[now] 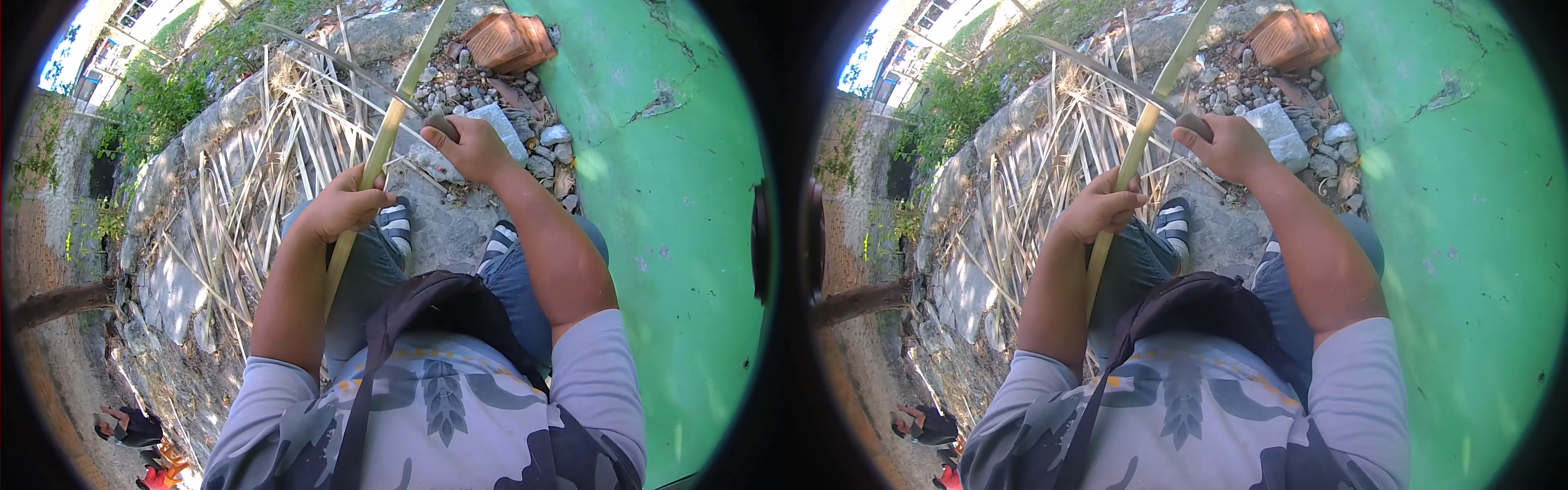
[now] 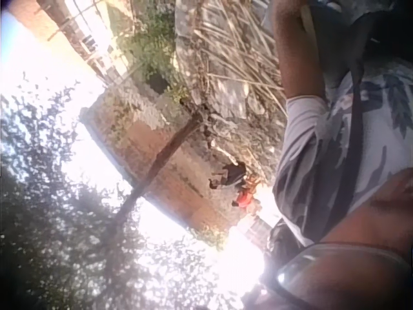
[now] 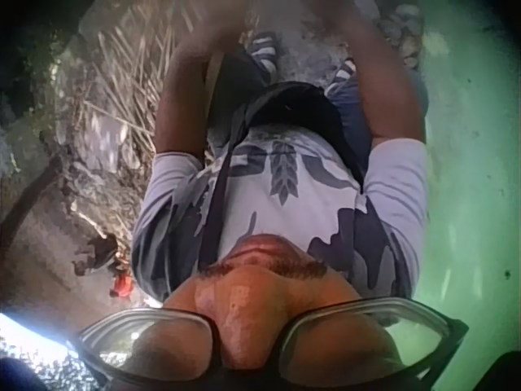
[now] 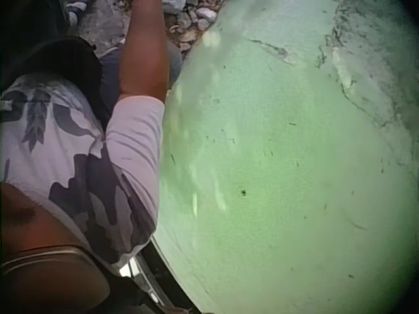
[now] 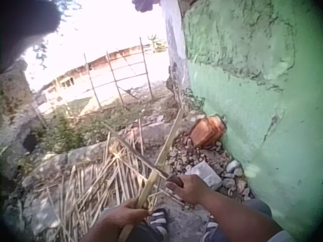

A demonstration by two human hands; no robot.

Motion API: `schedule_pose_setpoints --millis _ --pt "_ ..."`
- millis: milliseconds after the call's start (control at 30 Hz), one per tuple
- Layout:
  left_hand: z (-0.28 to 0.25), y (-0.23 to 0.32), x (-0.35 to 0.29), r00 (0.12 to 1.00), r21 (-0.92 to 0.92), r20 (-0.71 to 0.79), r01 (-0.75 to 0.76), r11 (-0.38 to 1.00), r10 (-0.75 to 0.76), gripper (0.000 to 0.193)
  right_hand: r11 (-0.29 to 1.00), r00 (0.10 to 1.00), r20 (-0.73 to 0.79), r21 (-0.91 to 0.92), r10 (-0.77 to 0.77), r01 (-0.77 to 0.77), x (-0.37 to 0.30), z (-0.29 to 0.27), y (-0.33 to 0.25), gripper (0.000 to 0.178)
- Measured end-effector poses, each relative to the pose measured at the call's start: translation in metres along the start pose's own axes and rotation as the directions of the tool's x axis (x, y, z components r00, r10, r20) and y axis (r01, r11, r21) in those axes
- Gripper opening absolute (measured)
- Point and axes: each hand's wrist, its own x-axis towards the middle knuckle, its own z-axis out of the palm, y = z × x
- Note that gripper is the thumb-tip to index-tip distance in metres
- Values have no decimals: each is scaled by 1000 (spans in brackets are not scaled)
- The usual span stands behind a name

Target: The person scrapes a bamboo strip using a machete, discards it, and then picks up another bamboo strip and scrapes it with the machete.

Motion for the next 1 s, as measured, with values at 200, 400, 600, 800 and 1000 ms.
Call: schedule_pose_setpoints --millis 200,400,600,800,1000 --pt "7 1 -1 996 111 -84 15 994 -6 26 925 983 166 -354 -81 136 -8 -15 -30 61" --pt "3 0 2 996 105 -73 61 993 -54 23 975 998 55 -223 23 -10 3 -21 -14 66" --pt "6 -1 6 994 185 -103 51 981 -32 22 941 992 130 -334 -4 48 -13 -36 -25 58" --pt "29 -7 9 970 507 -242 140 850 -15 30 927 991 98 -357 -86 116 -28 -39 3 53" --pt "59 10 -9 974 566 -223 90 819 48 28 947 988 76 -284 -135 152 -45 -68 0 45"
